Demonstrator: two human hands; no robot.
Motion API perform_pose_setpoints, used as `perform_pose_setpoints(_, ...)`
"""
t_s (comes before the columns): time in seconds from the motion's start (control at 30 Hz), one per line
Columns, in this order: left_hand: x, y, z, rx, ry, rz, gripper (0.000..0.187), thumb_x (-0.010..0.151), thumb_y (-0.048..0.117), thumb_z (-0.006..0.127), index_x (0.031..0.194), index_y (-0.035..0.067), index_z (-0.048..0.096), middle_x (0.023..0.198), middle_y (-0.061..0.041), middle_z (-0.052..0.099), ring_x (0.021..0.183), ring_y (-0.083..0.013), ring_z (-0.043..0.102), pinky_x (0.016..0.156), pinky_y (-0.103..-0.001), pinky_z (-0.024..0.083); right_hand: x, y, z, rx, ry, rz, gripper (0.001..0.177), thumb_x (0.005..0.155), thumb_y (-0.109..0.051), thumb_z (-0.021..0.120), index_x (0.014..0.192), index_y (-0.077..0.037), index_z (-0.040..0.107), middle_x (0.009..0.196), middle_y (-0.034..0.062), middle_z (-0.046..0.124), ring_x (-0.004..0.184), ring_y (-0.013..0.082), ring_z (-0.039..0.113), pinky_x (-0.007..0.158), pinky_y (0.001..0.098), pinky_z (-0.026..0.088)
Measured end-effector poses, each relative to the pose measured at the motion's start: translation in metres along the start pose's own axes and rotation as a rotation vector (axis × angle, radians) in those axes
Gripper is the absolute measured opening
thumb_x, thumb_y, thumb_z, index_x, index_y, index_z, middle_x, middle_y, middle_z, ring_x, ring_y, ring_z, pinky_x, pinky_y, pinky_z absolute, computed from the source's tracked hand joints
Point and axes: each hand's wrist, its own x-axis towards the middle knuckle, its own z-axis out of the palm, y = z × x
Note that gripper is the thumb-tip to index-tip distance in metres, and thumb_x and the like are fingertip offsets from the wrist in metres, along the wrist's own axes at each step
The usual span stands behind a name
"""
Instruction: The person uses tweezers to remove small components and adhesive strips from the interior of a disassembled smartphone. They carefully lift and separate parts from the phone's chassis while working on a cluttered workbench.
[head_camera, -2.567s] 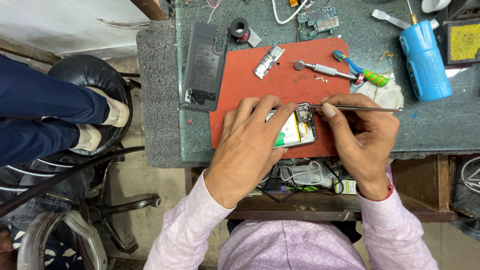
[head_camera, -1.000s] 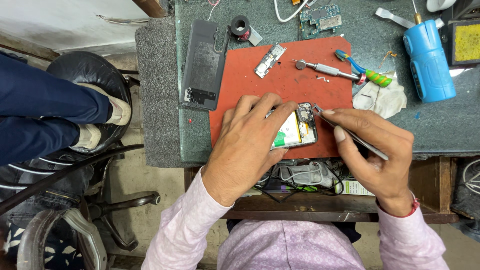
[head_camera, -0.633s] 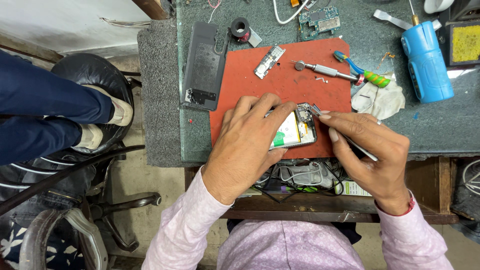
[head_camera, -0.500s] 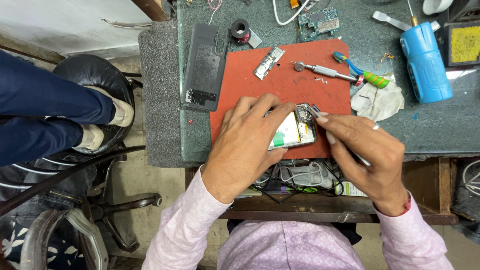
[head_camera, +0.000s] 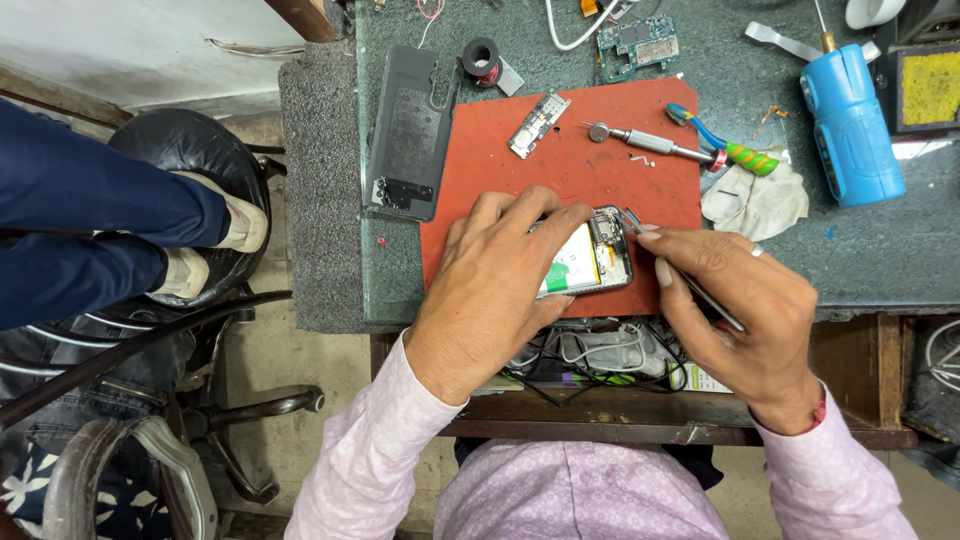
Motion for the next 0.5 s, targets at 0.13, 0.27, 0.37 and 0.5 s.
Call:
perform_pose_setpoints(0.13,0.0,0.001,0.001,0.02,-0.005,-0.008,0.074,0.067,0.011,0.086,0.135,0.008,0.057,0.125,-0.006,0.056,0.117,-0.0308,0.052,0.096,-0.048,0.044,0.005,-0.005,-0.005,-0.004,-0.018,0.027,0.024,0.092,0.004,0.068,0.116,0.0,0.073,0.11,0.0131,0.075,0.099,0.0247,0.075,0.086,0.034,0.058)
perform_pose_setpoints(0.27,0.0,0.001,0.001,0.028,-0.005,-0.005,0.074,0.067,0.01,0.086,0.135,0.008,0.057,0.125,-0.006,0.056,0.118,-0.0304,0.052,0.095,-0.048,0.044,0.011,-0.007,-0.007,0.015,-0.042,0.051,0.024,0.092,0.004,0.069,0.115,-0.001,0.073,0.108,0.0124,0.076,0.095,0.0235,0.075,0.082,0.0325,0.057)
perform_pose_setpoints(0.37,0.0,0.001,0.001,0.04,-0.006,-0.009,0.074,0.067,0.011,0.086,0.135,0.008,0.057,0.125,-0.007,0.056,0.118,-0.0305,0.052,0.095,-0.049,0.044,0.015,-0.011,-0.008,0.011,-0.051,0.053,0.024,0.092,0.003,0.069,0.115,-0.001,0.073,0.107,0.0119,0.076,0.092,0.0227,0.075,0.08,0.032,0.057)
perform_pose_setpoints(0.5,0.001,0.001,0.002,0.039,-0.002,-0.004,0.075,0.067,0.011,0.086,0.135,0.008,0.057,0.126,-0.007,0.056,0.119,-0.03,0.052,0.095,-0.048,0.044,0.015,-0.015,-0.007,-0.051,-0.064,0.063,0.023,0.089,0.004,0.071,0.112,-0.001,0.074,0.102,0.0119,0.076,0.083,0.023,0.073,0.072,0.033,0.054)
